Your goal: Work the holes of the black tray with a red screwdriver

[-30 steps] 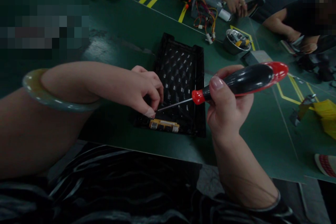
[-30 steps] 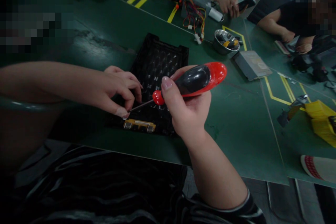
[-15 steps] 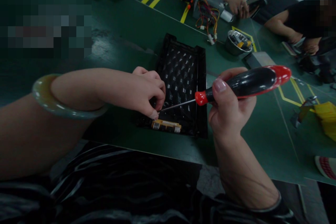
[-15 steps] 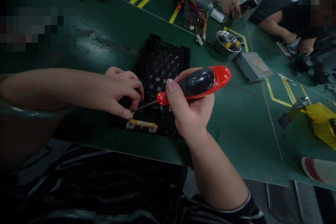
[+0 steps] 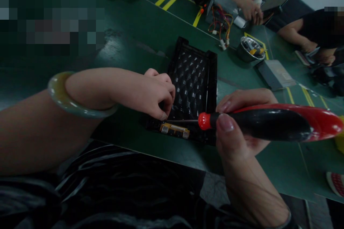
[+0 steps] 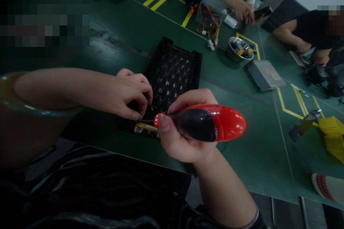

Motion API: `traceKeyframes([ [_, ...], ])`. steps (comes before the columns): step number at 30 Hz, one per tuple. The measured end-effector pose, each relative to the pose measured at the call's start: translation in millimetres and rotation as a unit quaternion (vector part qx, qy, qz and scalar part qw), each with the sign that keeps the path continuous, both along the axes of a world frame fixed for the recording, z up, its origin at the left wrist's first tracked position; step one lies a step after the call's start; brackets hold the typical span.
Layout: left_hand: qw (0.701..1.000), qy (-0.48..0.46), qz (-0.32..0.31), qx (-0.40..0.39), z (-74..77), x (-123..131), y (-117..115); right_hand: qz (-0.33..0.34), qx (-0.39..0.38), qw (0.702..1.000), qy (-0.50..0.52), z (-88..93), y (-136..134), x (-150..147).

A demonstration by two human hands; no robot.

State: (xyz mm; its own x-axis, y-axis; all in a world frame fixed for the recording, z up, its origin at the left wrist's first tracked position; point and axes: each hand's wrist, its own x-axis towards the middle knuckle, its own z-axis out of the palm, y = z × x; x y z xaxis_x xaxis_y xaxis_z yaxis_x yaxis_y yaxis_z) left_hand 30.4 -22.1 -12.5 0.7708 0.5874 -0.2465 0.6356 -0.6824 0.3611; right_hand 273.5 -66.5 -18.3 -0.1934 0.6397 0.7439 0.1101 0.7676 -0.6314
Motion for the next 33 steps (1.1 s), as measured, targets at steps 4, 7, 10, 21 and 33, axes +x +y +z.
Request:
traceKeyframes([
  [4,1.000,-0.016,-0.008,0.004,-2.1,-2.4,0.4,-0.013,0.046,0.999,0.006,0.6,0.1,-5.1],
  [7,1.000,-0.014,-0.011,0.008,-2.0,-3.3,0.7,-0.017,0.045,0.999,-0.008,3.0,1.3,-6.7],
  [10,1.000,-0.005,-0.009,0.007,-1.0,-2.6,0.9,-0.022,0.028,0.999,-0.017,2.1,3.7,-5.0],
  [21,1.000,-0.006,0.002,-0.013,-0.9,-2.1,0.9,0.086,0.046,0.995,-0.024,3.1,13.7,1.4],
  [33,1.000,0.005,-0.007,0.003,0.8,-1.0,1.0,0.084,-0.025,0.996,0.005,1.4,10.0,-2.4],
])
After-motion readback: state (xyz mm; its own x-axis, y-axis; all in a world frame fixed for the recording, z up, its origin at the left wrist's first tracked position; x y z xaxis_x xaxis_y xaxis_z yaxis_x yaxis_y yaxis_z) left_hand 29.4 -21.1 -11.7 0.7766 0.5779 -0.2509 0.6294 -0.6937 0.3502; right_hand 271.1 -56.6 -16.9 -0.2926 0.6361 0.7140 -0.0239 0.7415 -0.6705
